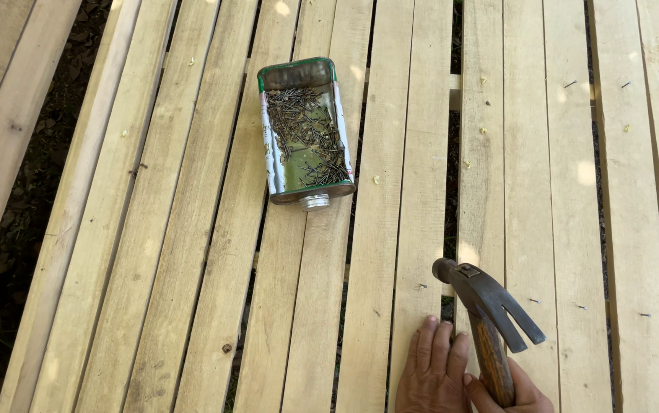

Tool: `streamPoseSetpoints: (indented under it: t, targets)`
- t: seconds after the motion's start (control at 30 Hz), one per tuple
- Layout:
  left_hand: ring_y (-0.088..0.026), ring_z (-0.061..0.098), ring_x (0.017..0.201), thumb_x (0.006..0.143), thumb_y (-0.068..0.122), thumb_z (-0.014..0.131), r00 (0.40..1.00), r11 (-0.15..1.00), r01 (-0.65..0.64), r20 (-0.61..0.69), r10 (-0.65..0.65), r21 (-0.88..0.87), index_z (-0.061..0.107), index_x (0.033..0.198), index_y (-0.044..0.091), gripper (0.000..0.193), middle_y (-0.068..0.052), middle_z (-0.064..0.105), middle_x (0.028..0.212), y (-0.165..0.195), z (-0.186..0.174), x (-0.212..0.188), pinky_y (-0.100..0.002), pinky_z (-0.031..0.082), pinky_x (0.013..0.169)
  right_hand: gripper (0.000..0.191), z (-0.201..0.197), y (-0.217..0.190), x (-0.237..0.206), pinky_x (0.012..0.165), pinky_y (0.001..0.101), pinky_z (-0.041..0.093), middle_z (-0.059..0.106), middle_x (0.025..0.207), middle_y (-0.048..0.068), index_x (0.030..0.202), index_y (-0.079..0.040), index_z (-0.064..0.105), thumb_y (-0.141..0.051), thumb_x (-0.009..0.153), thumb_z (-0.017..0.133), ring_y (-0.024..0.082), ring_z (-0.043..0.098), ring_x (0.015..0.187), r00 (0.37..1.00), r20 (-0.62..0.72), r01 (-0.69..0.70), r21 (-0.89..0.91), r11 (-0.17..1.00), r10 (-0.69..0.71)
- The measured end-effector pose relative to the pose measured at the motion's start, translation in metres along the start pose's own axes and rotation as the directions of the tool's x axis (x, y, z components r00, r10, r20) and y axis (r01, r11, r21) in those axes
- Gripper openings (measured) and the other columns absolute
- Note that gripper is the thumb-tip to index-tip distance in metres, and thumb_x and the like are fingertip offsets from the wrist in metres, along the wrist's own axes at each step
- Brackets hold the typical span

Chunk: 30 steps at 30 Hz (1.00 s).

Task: The person repeatedly picks nails from a metal tin and hammers them into wooden slats of a bench or deck. They work along the length of the slats, securing them to the frame. The camera is head-mounted and shows the hands, hammer, and nails throughout.

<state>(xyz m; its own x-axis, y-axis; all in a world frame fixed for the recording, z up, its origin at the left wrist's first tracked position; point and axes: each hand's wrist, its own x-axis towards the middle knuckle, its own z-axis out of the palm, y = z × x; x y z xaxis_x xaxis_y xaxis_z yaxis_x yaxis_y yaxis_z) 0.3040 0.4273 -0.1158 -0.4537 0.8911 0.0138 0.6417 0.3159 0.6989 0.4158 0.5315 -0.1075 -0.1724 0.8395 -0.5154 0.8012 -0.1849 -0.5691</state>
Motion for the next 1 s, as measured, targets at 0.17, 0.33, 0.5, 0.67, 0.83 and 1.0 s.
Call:
streamPoseSetpoints:
  t: [0.17,0.33,0.5,0.67,0.83,1.0]
  targets:
    - [-0.044,0.018,0.159,0.112,0.028,0.050,1.000,0.997,-0.007,0.028,0.005,0.071,0.036,0.159,0.002,0.055,-0.027,0.033,0.158,0.004,-0.006,0.003,-0.058,0.013,0.129,0.057,-0.010,0.001,0.011,0.081,0.0324,0.064,0.074,0.087,0.010,0.127,-0.004,0.068,-0.016,0.076,0.091,0.016,0.078,0.077,0.990,0.037,0.141,-0.125,0.982,-0.137]
    - [-0.042,0.011,0.157,0.107,0.030,0.044,0.989,0.996,0.082,0.120,-0.086,0.033,0.028,0.161,-0.001,0.064,-0.028,0.022,0.165,0.014,-0.016,0.011,-0.053,0.008,0.126,0.048,-0.029,-0.013,-0.002,0.078,0.0344,0.062,0.072,0.083,0.012,0.125,-0.002,0.071,-0.013,0.081,0.086,0.016,0.074,0.074,0.998,0.042,0.044,-0.056,0.997,-0.042]
    - [-0.037,0.014,0.158,0.108,0.032,0.040,0.996,0.990,0.072,0.052,-0.079,0.125,0.030,0.160,0.003,0.061,-0.024,0.022,0.167,0.020,-0.025,0.011,-0.049,0.010,0.127,0.034,-0.040,-0.031,-0.018,0.073,0.0333,0.059,0.072,0.073,0.012,0.115,-0.003,0.075,-0.015,0.086,0.088,0.017,0.069,0.067,0.996,0.093,0.000,-0.109,0.994,0.010]
    - [-0.035,0.015,0.158,0.109,0.032,0.039,0.998,0.981,0.059,0.022,-0.064,0.186,0.028,0.160,-0.001,0.063,-0.023,0.023,0.166,0.020,-0.030,0.011,-0.048,0.011,0.128,0.035,-0.036,-0.040,-0.030,0.074,0.0324,0.060,0.072,0.075,0.011,0.116,-0.003,0.074,-0.013,0.085,0.087,0.015,0.071,0.069,0.992,0.124,-0.019,-0.064,0.998,0.026]
    - [-0.035,0.015,0.157,0.107,0.032,0.040,0.998,0.979,0.061,0.005,-0.063,0.193,0.026,0.160,-0.004,0.067,-0.023,0.022,0.166,0.021,-0.032,0.011,-0.047,0.011,0.128,0.043,-0.039,-0.041,-0.036,0.075,0.0333,0.062,0.074,0.076,0.013,0.122,-0.003,0.071,-0.012,0.082,0.085,0.014,0.072,0.070,0.993,0.112,0.024,0.037,0.999,-0.028]
    - [-0.036,0.017,0.156,0.105,0.031,0.042,0.998,0.980,0.065,-0.004,-0.066,0.186,0.027,0.160,-0.004,0.067,-0.023,0.024,0.166,0.022,-0.035,0.013,-0.047,0.013,0.127,0.041,-0.041,-0.058,-0.042,0.074,0.0329,0.062,0.071,0.076,0.012,0.119,-0.004,0.071,-0.016,0.083,0.084,0.014,0.074,0.067,0.995,0.087,0.060,-0.021,0.998,-0.058]
